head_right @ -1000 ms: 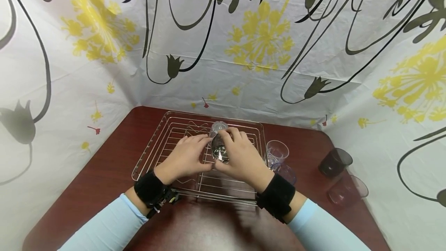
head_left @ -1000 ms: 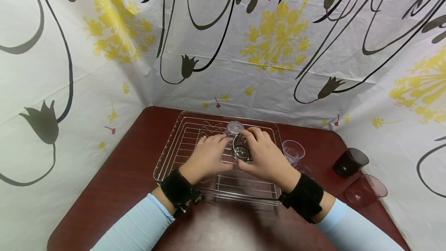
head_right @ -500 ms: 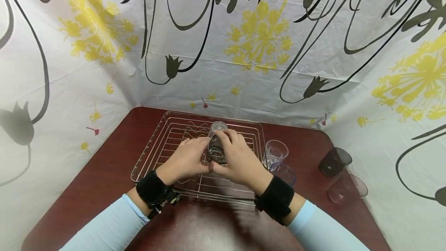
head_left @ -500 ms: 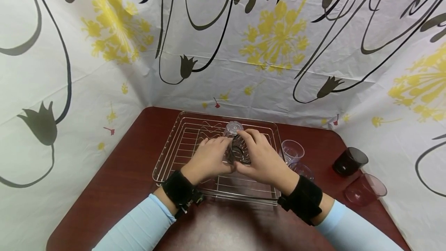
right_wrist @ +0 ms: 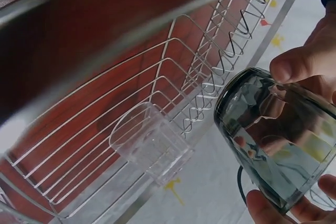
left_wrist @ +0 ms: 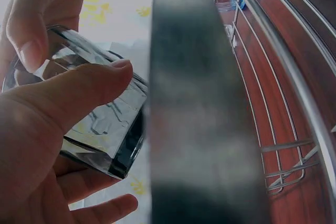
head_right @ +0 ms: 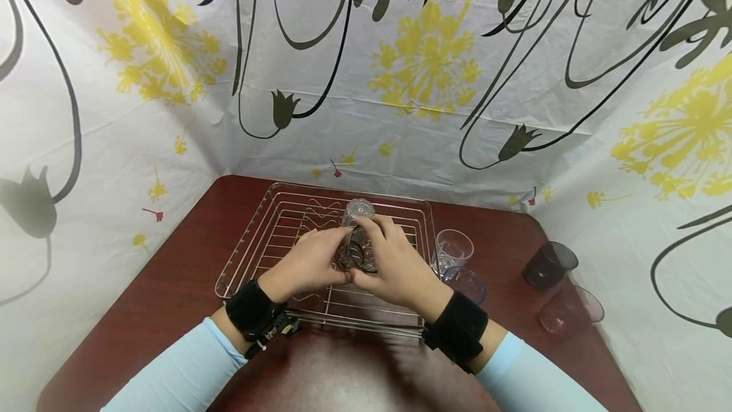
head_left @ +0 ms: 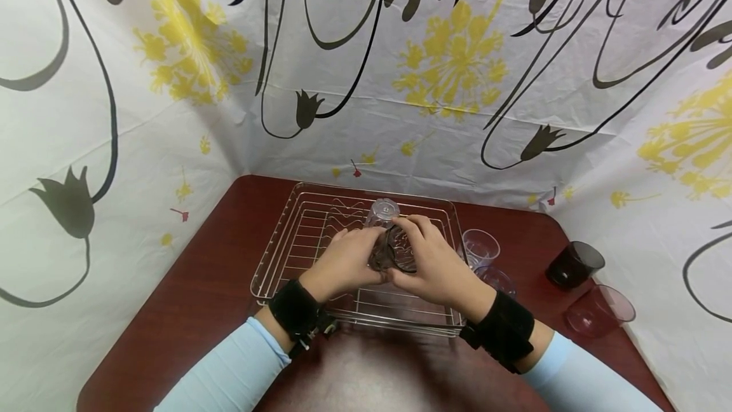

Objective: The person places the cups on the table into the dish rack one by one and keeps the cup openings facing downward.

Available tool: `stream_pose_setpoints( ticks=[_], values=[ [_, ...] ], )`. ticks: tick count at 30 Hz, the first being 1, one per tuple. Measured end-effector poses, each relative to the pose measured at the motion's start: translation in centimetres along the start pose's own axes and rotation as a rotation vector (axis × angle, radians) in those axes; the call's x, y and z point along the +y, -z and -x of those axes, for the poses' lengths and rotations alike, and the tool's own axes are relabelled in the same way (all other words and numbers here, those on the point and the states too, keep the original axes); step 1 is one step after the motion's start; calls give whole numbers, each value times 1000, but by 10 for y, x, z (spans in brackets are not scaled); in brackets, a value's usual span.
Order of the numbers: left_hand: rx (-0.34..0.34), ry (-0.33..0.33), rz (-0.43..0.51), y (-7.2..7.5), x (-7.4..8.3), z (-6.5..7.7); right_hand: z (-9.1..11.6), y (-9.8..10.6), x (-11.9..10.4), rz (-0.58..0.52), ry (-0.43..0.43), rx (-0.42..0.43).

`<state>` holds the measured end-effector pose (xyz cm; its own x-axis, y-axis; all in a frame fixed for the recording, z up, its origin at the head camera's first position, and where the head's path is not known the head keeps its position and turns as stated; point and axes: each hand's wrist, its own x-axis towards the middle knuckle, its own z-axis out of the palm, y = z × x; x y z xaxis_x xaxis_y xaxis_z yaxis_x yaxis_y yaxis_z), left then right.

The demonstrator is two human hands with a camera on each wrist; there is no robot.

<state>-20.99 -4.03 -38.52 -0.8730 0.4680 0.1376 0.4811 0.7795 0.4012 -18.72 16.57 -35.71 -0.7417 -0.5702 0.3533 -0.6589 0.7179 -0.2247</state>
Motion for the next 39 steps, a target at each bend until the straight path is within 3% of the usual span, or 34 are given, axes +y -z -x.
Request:
stream_pose_setpoints(
  ticks=[16,28,39],
  values=[
    [-4,11,-8,2,2,-1,7,-2,5,12,-14,-9],
    [-14,7,-39,6,4,0,17,-1,13,-7,-66,-63],
    [-12,2,-5,12,5,0,19,-3,16,-8,-107,-92]
  ],
)
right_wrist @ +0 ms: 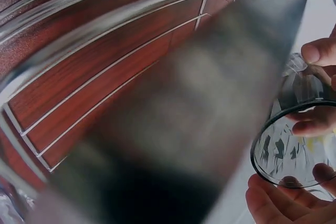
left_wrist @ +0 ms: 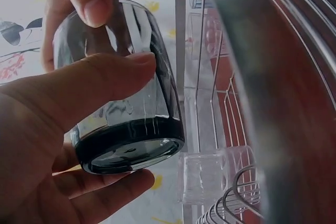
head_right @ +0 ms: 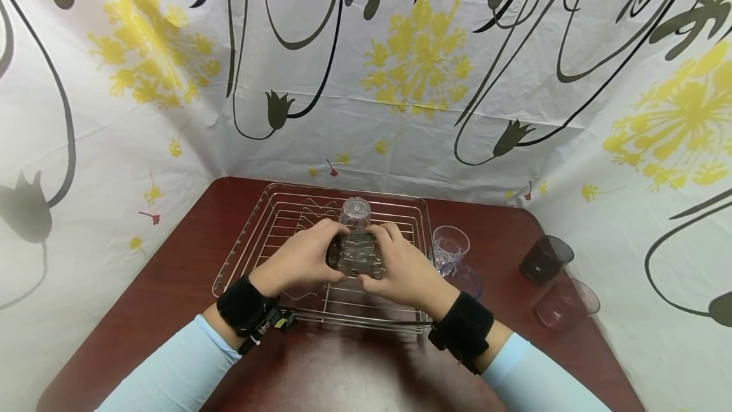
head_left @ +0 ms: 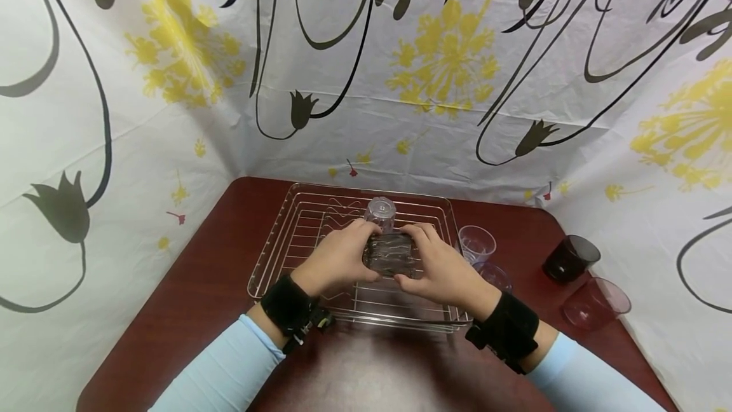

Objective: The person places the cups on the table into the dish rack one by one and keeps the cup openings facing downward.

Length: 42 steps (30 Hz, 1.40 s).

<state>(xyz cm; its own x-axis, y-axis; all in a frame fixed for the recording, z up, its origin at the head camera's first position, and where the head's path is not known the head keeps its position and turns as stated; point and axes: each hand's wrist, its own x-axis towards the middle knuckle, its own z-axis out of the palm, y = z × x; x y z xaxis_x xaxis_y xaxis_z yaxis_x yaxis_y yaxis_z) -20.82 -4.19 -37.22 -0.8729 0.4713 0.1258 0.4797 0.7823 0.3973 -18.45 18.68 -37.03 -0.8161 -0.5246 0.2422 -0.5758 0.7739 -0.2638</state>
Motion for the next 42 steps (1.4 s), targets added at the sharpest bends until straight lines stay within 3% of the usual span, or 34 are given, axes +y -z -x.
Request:
stream_pose_setpoints(
  ticks=[11,22,42],
  values=[
    [9,-31,80,3,-1,-1,1,-1,3,-13,5,12],
    [43,-125,34,15,5,-6,-2,4,3,51,-13,18],
    [-18,-155,-5,19,17,-7,0,-6,7,120,-52,-40]
  ],
)
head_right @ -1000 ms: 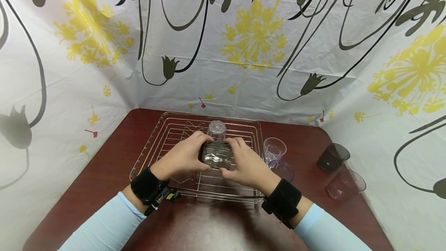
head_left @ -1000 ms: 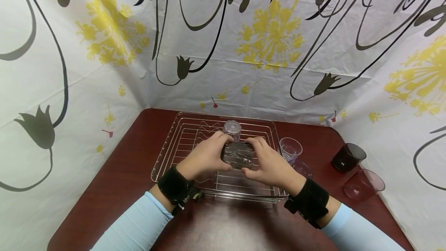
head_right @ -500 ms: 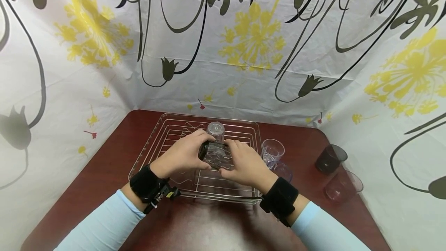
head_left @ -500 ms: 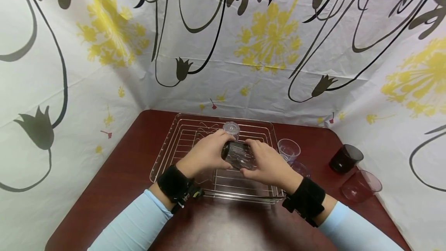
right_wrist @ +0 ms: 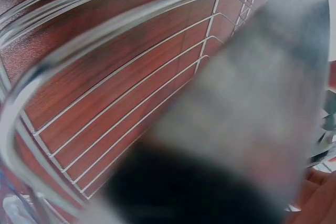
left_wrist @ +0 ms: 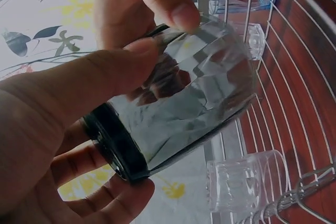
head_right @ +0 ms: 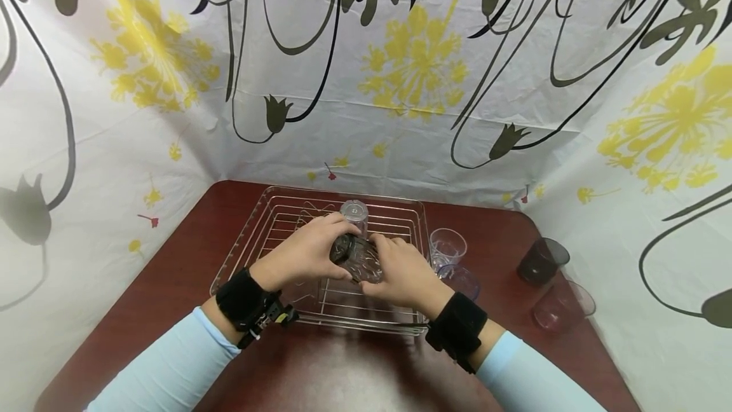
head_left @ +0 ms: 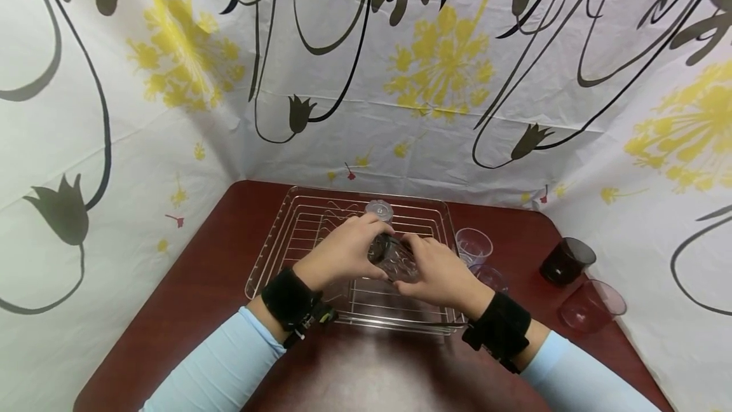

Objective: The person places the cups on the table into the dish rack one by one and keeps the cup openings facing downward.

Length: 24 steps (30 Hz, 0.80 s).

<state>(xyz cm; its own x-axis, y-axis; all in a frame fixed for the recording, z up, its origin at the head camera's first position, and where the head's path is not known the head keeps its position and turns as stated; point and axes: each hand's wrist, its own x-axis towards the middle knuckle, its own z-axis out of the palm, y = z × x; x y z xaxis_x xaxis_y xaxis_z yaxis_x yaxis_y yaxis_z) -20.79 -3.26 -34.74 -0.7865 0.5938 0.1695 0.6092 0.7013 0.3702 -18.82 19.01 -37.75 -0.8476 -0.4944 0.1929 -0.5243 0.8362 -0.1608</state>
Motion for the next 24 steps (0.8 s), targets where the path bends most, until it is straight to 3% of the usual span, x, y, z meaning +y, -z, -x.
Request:
stream_pose_setpoints(
  ticks=[13,18,24],
  values=[
    [-16,-61,-55,-1,10,-13,4,-5,7,10,-2,1],
    [-61,-78,-94,2,12,-22,3,-4,10,42,22,-22],
    [-107,-69,-105,6,14,-37,5,4,18,-31,-32,-67]
  ],
)
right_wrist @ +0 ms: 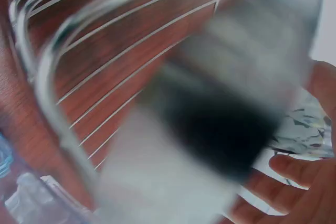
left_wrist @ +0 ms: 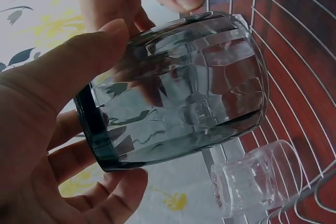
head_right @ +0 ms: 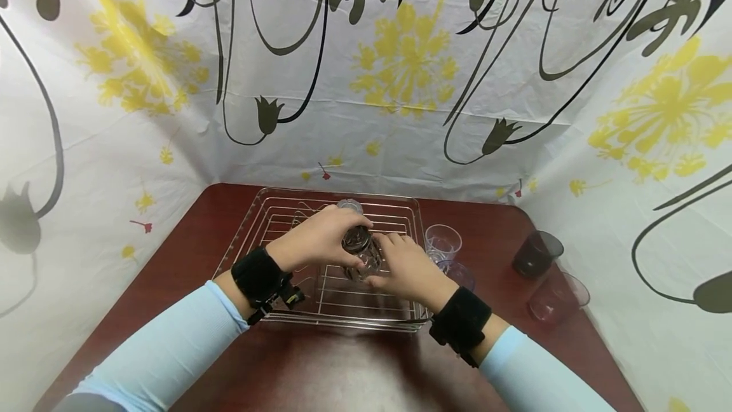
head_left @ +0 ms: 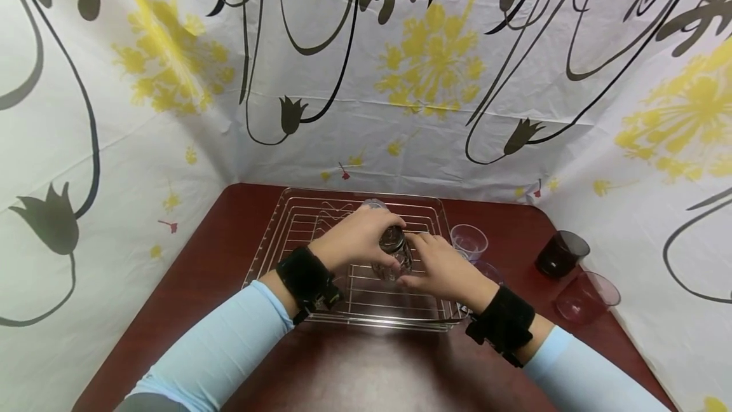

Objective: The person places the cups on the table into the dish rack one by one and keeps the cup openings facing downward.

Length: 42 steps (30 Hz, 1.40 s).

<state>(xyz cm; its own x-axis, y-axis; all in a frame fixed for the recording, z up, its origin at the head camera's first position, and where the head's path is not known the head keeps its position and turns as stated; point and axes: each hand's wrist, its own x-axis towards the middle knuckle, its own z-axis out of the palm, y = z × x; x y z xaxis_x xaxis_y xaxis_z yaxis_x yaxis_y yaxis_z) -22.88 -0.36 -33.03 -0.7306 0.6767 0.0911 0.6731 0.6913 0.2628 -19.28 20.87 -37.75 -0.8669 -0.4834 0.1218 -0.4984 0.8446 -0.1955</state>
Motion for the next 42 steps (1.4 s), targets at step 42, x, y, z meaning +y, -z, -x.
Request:
stream_pose_setpoints(
  ticks=[42],
  values=[
    [-118,76,-53,-28,0,-83,29,12,73,53,-234,122]
  ],
)
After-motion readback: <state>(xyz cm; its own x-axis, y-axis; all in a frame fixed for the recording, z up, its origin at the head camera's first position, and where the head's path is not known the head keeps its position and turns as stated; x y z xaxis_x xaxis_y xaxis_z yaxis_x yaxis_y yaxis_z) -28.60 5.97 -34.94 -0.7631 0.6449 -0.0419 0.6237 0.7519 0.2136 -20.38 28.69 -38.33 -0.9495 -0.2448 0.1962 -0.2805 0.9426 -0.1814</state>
